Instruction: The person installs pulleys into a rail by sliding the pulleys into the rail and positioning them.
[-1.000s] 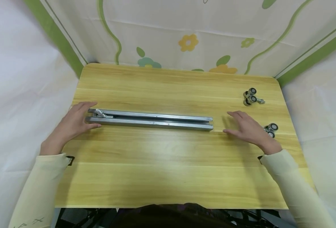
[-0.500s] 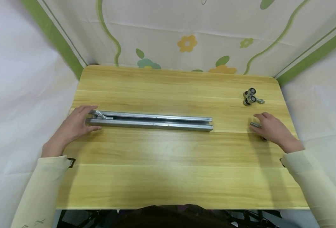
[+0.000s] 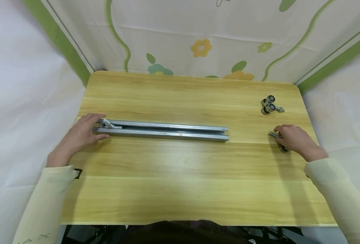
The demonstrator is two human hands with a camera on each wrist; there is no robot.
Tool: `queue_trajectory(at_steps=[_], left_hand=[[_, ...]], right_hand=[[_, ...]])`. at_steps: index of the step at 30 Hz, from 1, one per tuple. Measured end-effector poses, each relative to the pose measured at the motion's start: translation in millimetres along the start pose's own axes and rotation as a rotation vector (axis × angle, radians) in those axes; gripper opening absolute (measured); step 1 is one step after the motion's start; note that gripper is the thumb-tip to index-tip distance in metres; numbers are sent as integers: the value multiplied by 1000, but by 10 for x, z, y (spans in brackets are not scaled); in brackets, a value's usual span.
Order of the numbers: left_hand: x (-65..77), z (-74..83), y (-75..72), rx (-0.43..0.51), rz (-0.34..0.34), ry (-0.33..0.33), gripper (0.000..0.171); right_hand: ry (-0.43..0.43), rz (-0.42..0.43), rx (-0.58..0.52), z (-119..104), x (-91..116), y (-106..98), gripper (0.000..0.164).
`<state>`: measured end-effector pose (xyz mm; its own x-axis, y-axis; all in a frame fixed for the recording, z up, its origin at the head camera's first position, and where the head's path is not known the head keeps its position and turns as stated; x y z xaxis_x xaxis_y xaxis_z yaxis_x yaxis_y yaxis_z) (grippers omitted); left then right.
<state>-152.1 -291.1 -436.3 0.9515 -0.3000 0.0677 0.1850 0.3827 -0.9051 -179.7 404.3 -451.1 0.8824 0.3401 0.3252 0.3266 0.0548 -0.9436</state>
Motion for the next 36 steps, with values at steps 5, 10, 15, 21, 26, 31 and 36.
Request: queue_trajectory(at_steps=[5, 10, 15, 21, 26, 31, 36], left_hand=[[-2, -16, 28, 17, -22, -24, 80], [-19, -30, 82, 39, -36, -38, 78], [-43, -11, 110, 45, -39, -34, 74], [-75, 15, 128, 44, -50, -17, 70], [-90, 9, 135, 40, -50, -15, 69], [-101, 7, 126, 37, -51, -22, 69], [-113, 0, 119, 28, -52, -25, 69]], right_hand=[[-8, -9, 23, -14, -47, 19, 14], [-4, -22, 45, -18, -82, 34, 6], [6, -43, 66, 14, -110, 76, 16], [19, -61, 81, 52, -100, 87, 18], [24, -41, 90, 68, -79, 15, 19], [43, -28, 75, 93, -48, -36, 17], [66, 7, 60, 146, 13, -65, 16]])
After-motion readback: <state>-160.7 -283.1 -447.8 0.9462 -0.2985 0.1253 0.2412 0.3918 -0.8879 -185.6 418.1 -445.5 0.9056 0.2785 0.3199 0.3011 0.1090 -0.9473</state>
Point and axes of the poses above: each hand's wrist, its own x-axis away from the middle knuckle, its own y-axis out of the palm, z = x × y, the point moved 8 cm from there along -x, towards the middle knuckle, and after that the axes turned 1 degree about y, right-handed, at the moved point
